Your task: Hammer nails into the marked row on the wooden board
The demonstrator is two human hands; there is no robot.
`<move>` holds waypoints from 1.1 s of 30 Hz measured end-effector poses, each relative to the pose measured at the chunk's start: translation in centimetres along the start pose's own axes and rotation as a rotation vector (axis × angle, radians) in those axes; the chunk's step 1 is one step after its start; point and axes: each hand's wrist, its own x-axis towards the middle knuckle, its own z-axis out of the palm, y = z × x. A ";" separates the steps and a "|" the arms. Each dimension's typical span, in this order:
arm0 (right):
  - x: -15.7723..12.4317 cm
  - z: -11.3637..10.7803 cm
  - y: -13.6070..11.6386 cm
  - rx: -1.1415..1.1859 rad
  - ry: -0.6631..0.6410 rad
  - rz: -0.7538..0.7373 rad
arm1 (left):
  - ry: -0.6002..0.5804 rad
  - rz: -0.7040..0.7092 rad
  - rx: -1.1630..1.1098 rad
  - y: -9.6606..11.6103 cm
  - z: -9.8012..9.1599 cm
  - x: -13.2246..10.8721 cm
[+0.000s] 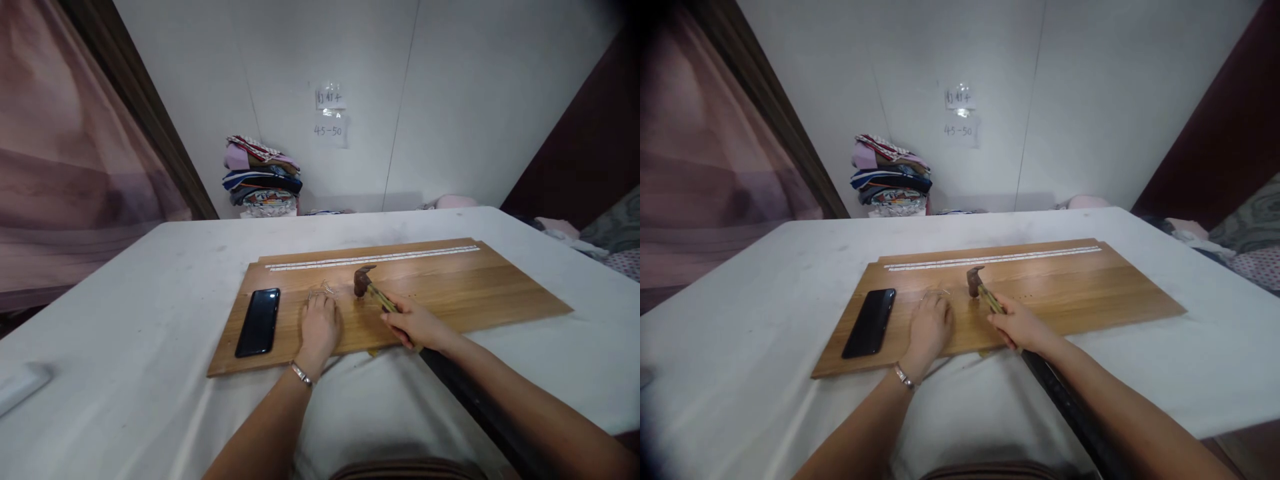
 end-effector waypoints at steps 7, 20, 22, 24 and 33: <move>0.1 0.3 0.6 -0.003 -0.006 -0.005 | 0.001 -0.001 -0.039 0.0 -0.1 0.0; 0.1 0.3 0.3 0.016 0.002 -0.005 | 0.003 0.007 -0.038 -0.1 0.0 0.0; 0.1 0.3 0.5 0.006 -0.009 -0.005 | -0.002 0.006 -0.043 -0.1 -0.1 0.0; 0.2 0.4 0.8 0.003 -0.014 -0.006 | -0.006 0.004 -0.048 0.0 -0.2 0.0; 0.0 0.0 0.9 0.002 -0.002 -0.008 | 0.005 -0.006 -0.026 -0.1 0.2 0.0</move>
